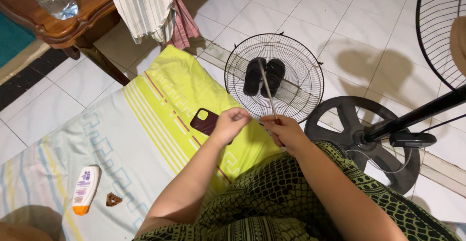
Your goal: The person kneels on the floor servicing a pedestal fan, using a red-handled screwdriver to loosen and tighten the screws that hold the fan blades and front cover, steadying the blade with the other hand. They briefly set the screwdriver down on the bed before resuming work on the screws.
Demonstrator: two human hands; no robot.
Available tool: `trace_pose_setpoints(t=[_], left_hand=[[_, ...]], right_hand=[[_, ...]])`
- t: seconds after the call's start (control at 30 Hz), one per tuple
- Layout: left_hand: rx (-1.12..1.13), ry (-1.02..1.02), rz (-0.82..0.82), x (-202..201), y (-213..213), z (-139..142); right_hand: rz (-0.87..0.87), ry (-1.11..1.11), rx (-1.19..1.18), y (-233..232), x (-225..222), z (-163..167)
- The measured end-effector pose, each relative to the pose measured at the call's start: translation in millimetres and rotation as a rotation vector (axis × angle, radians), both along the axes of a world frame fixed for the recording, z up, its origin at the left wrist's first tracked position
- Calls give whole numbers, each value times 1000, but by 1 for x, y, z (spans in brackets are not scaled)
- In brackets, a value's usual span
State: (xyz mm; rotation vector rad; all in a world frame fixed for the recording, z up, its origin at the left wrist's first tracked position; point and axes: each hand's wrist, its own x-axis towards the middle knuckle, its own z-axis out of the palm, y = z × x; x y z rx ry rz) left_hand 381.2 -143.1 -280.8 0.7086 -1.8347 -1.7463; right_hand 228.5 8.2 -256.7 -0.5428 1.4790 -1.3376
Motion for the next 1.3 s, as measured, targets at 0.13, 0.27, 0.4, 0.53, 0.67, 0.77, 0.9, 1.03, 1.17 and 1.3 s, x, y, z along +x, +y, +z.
trace_pose_setpoints(t=[0.13, 0.27, 0.4, 0.53, 0.67, 0.77, 0.9, 1.03, 1.17, 1.3], left_hand=[[219, 169, -82, -29, 17, 3], [377, 164, -48, -42, 27, 7], [421, 176, -77, -47, 33, 10], [451, 155, -101, -50, 35, 15], [414, 83, -123, -57, 36, 23], [393, 40, -176, -70, 35, 33], [256, 19, -284, -105, 36, 60], [60, 110, -453, -163, 45, 115], [-332, 244, -570, -207, 63, 201], [-614, 480, -530, -237, 107, 295]], right_hand=[[-68, -6, -114, 2, -1, 3], [-180, 72, -195, 5, -7, -3], [-243, 135, -285, 6, -11, -13], [-328, 284, -278, 6, -11, -15], [-420, 259, -184, 8, -10, -6], [-494, 152, -216, 18, -16, 5], [-556, 154, -350, 58, -41, 35], [-705, 230, -458, 119, -89, 83], [-982, 423, -470, 191, -134, 135], [-1140, 516, -653, 270, -157, 178]])
